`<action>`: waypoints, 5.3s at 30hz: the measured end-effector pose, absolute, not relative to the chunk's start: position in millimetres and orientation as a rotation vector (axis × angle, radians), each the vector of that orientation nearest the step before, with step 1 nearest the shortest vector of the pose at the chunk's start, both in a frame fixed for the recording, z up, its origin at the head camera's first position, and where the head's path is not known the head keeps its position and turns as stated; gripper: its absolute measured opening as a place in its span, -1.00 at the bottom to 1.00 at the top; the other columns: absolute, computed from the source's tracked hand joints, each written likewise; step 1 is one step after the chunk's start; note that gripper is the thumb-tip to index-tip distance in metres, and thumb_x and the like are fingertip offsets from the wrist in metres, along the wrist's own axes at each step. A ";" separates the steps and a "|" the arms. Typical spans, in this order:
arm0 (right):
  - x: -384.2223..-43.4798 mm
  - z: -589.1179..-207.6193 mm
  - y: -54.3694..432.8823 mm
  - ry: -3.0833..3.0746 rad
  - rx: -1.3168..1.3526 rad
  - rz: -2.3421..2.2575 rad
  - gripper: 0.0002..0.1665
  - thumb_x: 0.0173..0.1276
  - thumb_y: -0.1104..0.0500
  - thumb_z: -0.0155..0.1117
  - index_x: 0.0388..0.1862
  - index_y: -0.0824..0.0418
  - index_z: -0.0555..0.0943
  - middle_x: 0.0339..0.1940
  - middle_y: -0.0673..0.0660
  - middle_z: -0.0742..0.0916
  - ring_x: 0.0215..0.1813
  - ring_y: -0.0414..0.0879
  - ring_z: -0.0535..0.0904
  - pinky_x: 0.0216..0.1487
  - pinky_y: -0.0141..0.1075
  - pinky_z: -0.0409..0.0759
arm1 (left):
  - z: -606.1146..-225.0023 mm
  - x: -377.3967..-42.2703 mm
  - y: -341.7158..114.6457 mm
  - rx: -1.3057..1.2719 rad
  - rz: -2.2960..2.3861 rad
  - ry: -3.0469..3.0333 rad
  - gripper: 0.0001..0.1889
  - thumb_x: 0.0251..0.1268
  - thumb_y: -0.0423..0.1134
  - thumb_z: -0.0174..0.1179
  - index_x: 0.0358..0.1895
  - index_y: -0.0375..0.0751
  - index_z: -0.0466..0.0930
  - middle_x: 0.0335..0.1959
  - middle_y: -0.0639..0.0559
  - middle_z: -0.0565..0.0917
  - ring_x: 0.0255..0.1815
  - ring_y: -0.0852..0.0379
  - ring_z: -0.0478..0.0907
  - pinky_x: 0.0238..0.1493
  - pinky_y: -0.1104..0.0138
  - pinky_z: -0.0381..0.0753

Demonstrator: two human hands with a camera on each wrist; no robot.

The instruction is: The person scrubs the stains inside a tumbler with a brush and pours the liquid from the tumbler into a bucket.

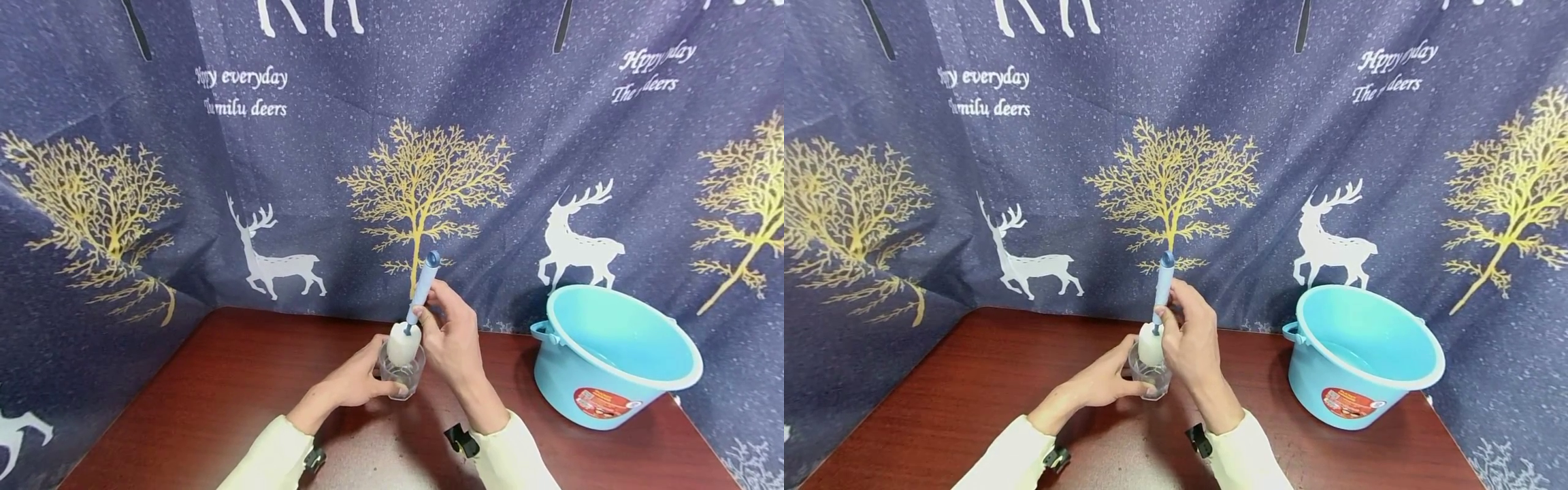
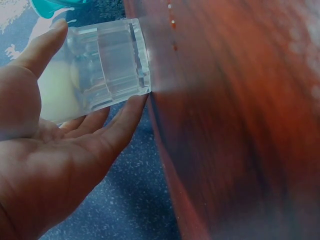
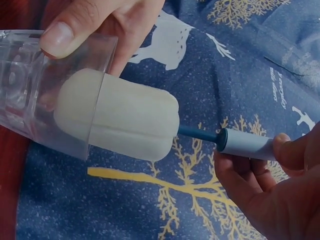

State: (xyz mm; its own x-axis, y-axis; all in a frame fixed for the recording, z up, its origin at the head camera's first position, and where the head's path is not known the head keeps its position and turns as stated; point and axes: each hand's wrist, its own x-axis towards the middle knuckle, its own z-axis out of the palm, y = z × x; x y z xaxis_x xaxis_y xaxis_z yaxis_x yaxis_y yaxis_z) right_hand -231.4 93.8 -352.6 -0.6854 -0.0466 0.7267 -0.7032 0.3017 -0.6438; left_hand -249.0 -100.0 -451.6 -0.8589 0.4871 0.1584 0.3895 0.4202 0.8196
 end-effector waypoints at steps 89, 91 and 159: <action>-221.3 -347.0 92.6 -2.055 0.644 1.487 -0.59 0.37 0.47 0.41 0.06 0.06 0.70 -0.29 0.15 0.78 -0.14 -0.08 0.78 -0.35 -0.32 0.69 | -454.8 -252.2 -99.1 0.758 1.477 2.501 -0.16 0.22 -0.16 0.59 0.44 -0.25 0.25 0.23 -0.07 0.55 0.20 0.08 0.58 0.23 0.20 0.62; -222.2 -348.3 92.1 -2.045 0.633 1.490 -0.59 0.36 0.47 0.43 0.07 0.06 0.71 -0.27 0.19 0.79 -0.10 -0.07 0.80 -0.33 -0.34 0.70 | -454.8 -252.0 -99.0 0.758 1.476 2.500 -0.16 0.22 -0.17 0.59 0.44 -0.26 0.25 0.21 -0.06 0.56 0.19 0.08 0.59 0.22 0.20 0.62; -233.3 -356.9 90.8 -1.862 0.699 1.320 -0.38 0.23 0.60 0.44 0.24 0.19 0.74 -0.20 0.18 0.76 -0.20 -0.05 0.76 -0.28 -0.25 0.77 | -451.4 -248.9 -100.7 0.783 1.395 2.553 -0.15 0.27 -0.10 0.55 0.45 -0.30 0.22 0.30 -0.15 0.48 0.30 -0.02 0.53 0.30 0.11 0.60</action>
